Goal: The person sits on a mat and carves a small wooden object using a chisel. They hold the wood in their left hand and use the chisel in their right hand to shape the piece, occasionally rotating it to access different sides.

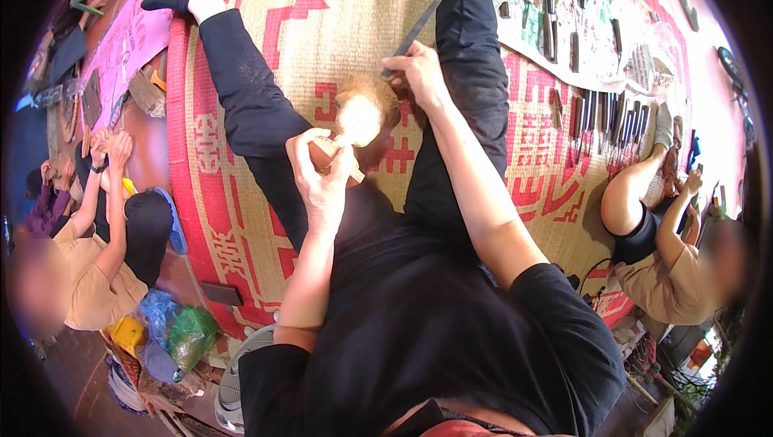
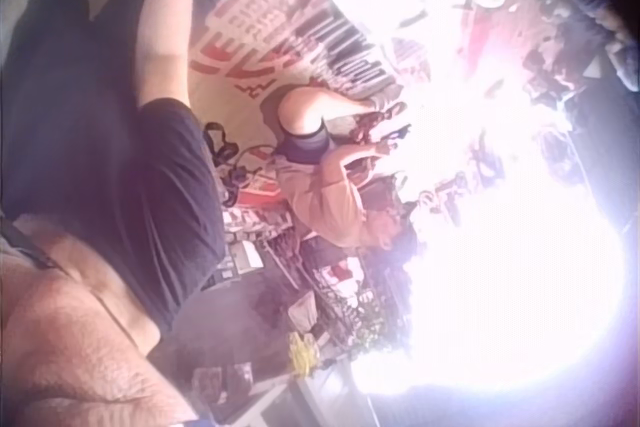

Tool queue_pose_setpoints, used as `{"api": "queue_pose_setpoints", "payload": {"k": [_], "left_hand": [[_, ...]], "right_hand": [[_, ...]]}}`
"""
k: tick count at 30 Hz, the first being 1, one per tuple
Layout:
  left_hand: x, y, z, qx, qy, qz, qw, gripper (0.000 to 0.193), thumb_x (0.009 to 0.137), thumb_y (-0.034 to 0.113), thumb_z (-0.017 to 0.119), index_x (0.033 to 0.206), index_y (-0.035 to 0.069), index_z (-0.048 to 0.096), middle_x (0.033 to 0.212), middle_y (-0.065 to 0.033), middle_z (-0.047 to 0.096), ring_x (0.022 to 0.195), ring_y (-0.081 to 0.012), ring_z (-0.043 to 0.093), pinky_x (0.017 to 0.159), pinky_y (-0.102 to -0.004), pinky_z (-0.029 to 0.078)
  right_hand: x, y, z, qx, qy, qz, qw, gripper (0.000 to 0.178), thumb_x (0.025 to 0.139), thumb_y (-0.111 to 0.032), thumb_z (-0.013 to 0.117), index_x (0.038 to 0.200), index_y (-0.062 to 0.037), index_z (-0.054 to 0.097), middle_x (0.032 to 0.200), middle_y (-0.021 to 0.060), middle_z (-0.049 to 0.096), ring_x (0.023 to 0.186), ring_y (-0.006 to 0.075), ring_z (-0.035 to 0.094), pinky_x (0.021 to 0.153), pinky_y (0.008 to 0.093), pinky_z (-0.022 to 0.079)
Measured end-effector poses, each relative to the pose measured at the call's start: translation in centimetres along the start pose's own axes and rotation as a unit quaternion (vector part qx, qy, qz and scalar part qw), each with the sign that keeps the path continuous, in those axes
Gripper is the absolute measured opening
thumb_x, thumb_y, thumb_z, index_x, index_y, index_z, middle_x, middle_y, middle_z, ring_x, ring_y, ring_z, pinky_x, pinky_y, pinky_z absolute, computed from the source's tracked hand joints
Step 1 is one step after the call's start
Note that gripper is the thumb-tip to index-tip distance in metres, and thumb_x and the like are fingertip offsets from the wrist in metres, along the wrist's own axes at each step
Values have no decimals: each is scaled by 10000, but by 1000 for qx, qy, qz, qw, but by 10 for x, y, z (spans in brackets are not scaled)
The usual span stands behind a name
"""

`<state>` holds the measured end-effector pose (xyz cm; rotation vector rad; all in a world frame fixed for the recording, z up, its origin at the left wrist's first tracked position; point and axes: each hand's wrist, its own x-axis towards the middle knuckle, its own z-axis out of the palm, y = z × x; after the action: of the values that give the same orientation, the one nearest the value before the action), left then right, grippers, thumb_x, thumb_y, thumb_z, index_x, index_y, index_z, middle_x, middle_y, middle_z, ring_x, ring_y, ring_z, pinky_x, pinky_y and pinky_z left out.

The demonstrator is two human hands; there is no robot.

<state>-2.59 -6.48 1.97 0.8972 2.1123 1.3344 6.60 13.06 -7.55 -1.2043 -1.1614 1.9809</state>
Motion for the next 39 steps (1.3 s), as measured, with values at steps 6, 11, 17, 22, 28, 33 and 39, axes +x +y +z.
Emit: {"api": "queue_pose_setpoints", "payload": {"k": [6, 11, 17, 22, 28, 33, 39], "left_hand": [[0, -7, -4, -67, 19, -100, 993, 302, 786, 93, 674, 1030, 36, 506, 995, -81, 458, 935, -195, 503, 852, -324, 408], [-1, -6, -4, -67, 16, -102, 992, 302, 793, 109, 675, 1033, 38, 506, 1015, -76, 464, 952, -186, 501, 861, -318, 405], [1, -14, -4, -73, 33, -98, 992, 383, 755, 185, 730, 1053, 88, 509, 933, -35, 487, 795, -98, 497, 700, -244, 439], [2, -10, -3, -80, 27, -111, 990, 360, 770, 171, 714, 1048, 75, 508, 965, -50, 480, 856, -126, 497, 753, -265, 427], [2, -7, -3, -82, 23, -121, 989, 331, 787, 154, 696, 1042, 59, 507, 992, -61, 472, 907, -153, 498, 808, -290, 414], [3, -5, -2, -86, 20, -127, 988, 309, 799, 134, 684, 1036, 40, 509, 1024, -75, 464, 967, -178, 498, 865, -315, 402], [3, -1, -4, -89, 15, -130, 987, 309, 805, 142, 683, 1037, 40, 508, 1025, -77, 463, 973, -173, 497, 864, -309, 402]], "right_hand": [[-14, -6, 8, 18, -64, 0, 998, 208, 741, 4, 670, 948, 1, 647, 791, 33, 651, 718, 116, 580, 687, 253, 459], [-6, 0, 8, 5, -32, -2, 999, 176, 754, 8, 655, 929, -9, 649, 770, 36, 647, 713, 117, 577, 702, 253, 456], [-9, -2, 11, 19, -64, -5, 998, 154, 755, -5, 660, 909, -10, 648, 793, 49, 649, 712, 115, 580, 703, 246, 459], [-20, -6, 17, -5, -59, 7, 998, 129, 763, -24, 670, 884, 15, 648, 792, 55, 648, 748, 106, 576, 726, 248, 452], [2, 0, 0, 20, 11, 23, 999, 146, 782, -19, 638, 921, 23, 619, 766, 55, 647, 647, 114, 587, 597, 244, 468], [-10, -2, 16, 5, -58, -11, 998, 142, 768, -10, 653, 908, 13, 637, 792, 48, 650, 664, 120, 583, 655, 245, 472], [-1, -9, 14, -39, 19, 17, 999, 110, 753, 7, 648, 861, 0, 636, 740, 40, 636, 633, 105, 585, 607, 237, 480]]}}
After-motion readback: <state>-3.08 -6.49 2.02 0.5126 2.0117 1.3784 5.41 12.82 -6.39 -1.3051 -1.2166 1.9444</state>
